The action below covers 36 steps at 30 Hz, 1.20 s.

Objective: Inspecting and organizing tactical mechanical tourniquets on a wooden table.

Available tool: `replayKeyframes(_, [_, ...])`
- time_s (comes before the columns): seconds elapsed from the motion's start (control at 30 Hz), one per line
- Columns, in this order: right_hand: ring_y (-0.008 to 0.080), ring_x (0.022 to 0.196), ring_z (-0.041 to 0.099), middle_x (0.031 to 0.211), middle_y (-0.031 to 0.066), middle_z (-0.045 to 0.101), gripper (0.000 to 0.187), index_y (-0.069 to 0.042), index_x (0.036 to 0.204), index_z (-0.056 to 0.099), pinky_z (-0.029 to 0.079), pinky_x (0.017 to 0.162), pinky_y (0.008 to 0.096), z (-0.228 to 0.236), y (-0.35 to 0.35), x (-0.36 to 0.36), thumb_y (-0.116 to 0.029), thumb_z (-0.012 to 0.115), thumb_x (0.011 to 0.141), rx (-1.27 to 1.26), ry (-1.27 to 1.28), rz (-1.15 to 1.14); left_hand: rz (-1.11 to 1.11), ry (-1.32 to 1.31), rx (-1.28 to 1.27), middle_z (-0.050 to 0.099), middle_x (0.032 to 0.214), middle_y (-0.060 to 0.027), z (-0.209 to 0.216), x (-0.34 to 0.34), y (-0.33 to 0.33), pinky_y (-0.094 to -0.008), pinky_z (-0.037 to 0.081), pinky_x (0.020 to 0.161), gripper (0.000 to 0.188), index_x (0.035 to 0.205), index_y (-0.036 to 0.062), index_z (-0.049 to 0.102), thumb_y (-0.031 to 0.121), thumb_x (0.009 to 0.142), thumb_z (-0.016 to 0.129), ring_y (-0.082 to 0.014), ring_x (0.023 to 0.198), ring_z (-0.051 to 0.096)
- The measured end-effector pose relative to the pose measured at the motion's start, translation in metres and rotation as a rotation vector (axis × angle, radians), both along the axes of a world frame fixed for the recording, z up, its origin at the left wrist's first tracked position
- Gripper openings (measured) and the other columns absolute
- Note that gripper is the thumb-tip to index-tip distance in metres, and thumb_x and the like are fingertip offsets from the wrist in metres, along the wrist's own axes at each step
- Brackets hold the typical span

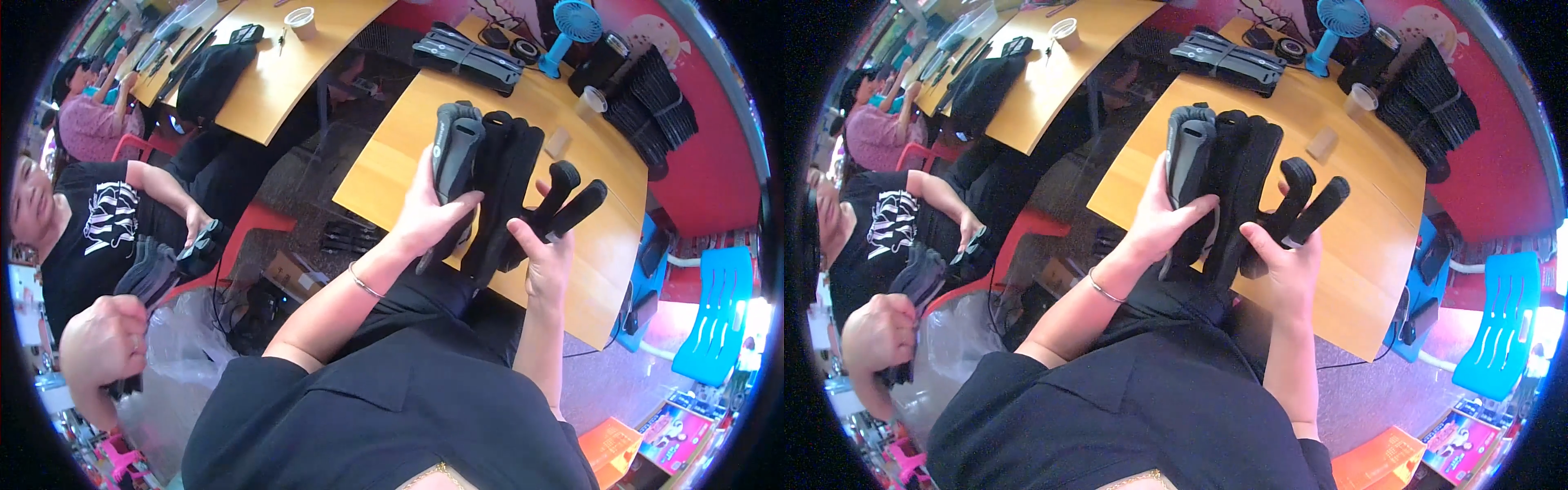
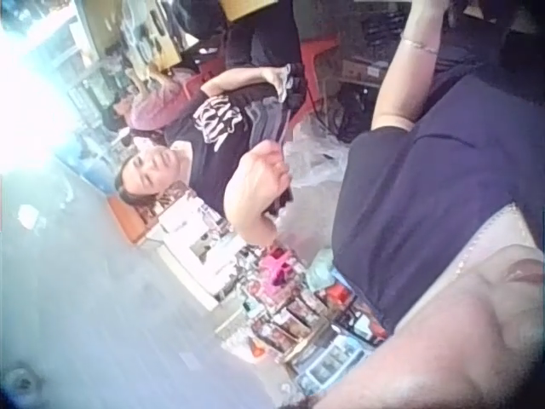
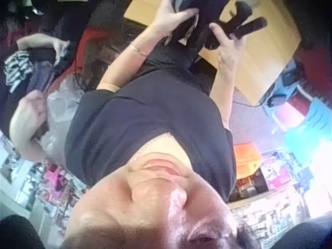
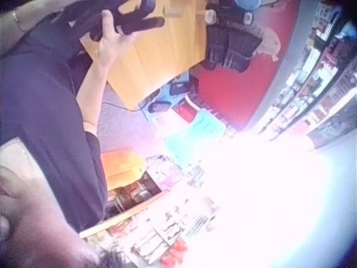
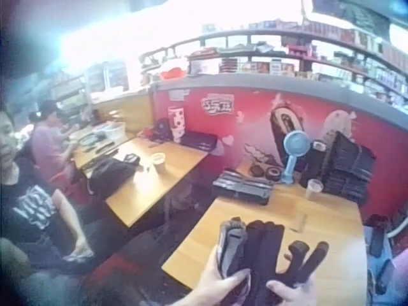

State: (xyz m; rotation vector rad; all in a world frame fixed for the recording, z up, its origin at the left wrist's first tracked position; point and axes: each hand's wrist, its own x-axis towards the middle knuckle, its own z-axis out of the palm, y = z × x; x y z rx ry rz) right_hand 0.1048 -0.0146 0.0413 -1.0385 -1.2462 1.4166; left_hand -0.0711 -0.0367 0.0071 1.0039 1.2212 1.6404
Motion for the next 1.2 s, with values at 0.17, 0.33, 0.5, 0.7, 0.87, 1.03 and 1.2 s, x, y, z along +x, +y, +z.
replayKeyframes(0.17, [0.0137, 0.096, 0.059, 0.112, 0.0047, 0.057, 0.060, -0.004, 0.130, 0.048, 0.047, 0.090, 0.0278, -0.006, 0.005, 0.005, 0.005, 0.073, 0.076, -0.018, 0.009, -0.087, 0.022, 0.043, -0.044, 0.054, 0.115, -0.0097, 0.008, 0.002, -0.003, -0.0324, 0.046, 0.092, 0.067, 0.132, 0.0041, 0.036, 0.001, 0.076, 0.072, -0.0167, 0.106, 0.053])
replayKeyframes(0.33, [0.0170, 0.106, 0.055, 0.116, 0.0049, 0.055, 0.064, -0.005, 0.130, 0.046, 0.046, 0.093, 0.0304, -0.017, 0.000, 0.006, -0.001, 0.078, 0.075, -0.011, 0.052, 0.011, 0.053, 0.161, -0.046, 0.053, 0.118, -0.0105, 0.008, 0.002, -0.003, -0.0330, 0.045, 0.094, 0.065, 0.133, 0.0037, 0.035, -0.002, 0.076, 0.068, -0.0174, 0.109, 0.053])
replayKeyframes(0.5, [0.0167, 0.096, 0.060, 0.105, 0.0051, 0.060, 0.058, -0.004, 0.123, 0.048, 0.049, 0.087, 0.0317, -0.010, 0.002, 0.004, -0.003, 0.078, 0.073, -0.057, 0.103, -0.099, -0.111, -0.116, -0.043, 0.054, 0.120, -0.0101, 0.008, -0.006, -0.007, -0.0329, 0.043, 0.097, 0.064, 0.135, 0.0021, 0.036, -0.004, 0.078, 0.065, -0.0182, 0.112, 0.053])
replayKeyframes(0.7, [0.0174, 0.099, 0.060, 0.113, 0.0072, 0.057, 0.069, -0.004, 0.135, 0.041, 0.049, 0.088, 0.0305, -0.005, 0.012, 0.039, 0.005, 0.073, 0.074, -0.067, 0.123, -0.089, -0.301, -0.331, -0.169, 0.056, 0.125, -0.0086, 0.017, -0.014, -0.013, -0.0306, 0.043, 0.097, 0.060, 0.138, 0.0003, 0.041, -0.007, 0.080, 0.058, -0.0164, 0.111, 0.056])
replayKeyframes(0.87, [0.0208, 0.101, 0.060, 0.117, 0.0106, 0.057, 0.072, -0.003, 0.136, 0.041, 0.048, 0.090, 0.0319, -0.002, 0.011, 0.075, 0.004, 0.070, 0.071, -0.094, 0.082, -0.095, -0.489, -0.500, -0.232, 0.061, 0.116, -0.0095, 0.022, -0.010, -0.011, -0.0311, 0.047, 0.094, 0.054, 0.133, -0.0007, 0.046, -0.007, 0.080, 0.052, -0.0179, 0.104, 0.061])
replayKeyframes(1.03, [0.0230, 0.098, 0.061, 0.115, 0.0117, 0.057, 0.072, -0.004, 0.138, 0.038, 0.052, 0.087, 0.0348, 0.011, -0.008, 0.099, 0.006, 0.066, 0.072, -0.111, 0.118, -0.153, -0.625, -0.502, -0.222, 0.060, 0.118, -0.0071, 0.022, 0.009, -0.008, -0.0274, 0.043, 0.097, 0.053, 0.130, -0.0010, 0.048, -0.006, 0.077, 0.051, -0.0146, 0.108, 0.057])
replayKeyframes(1.2, [0.0237, 0.100, 0.061, 0.116, 0.0118, 0.058, 0.067, -0.003, 0.136, 0.040, 0.051, 0.088, 0.0353, -0.008, -0.012, 0.132, 0.000, 0.067, 0.074, -0.102, 0.173, -0.101, -0.702, -0.511, -0.254, 0.060, 0.117, -0.0070, 0.021, 0.024, -0.006, -0.0282, 0.041, 0.099, 0.052, 0.129, -0.0023, 0.049, -0.006, 0.077, 0.050, -0.0146, 0.108, 0.056])
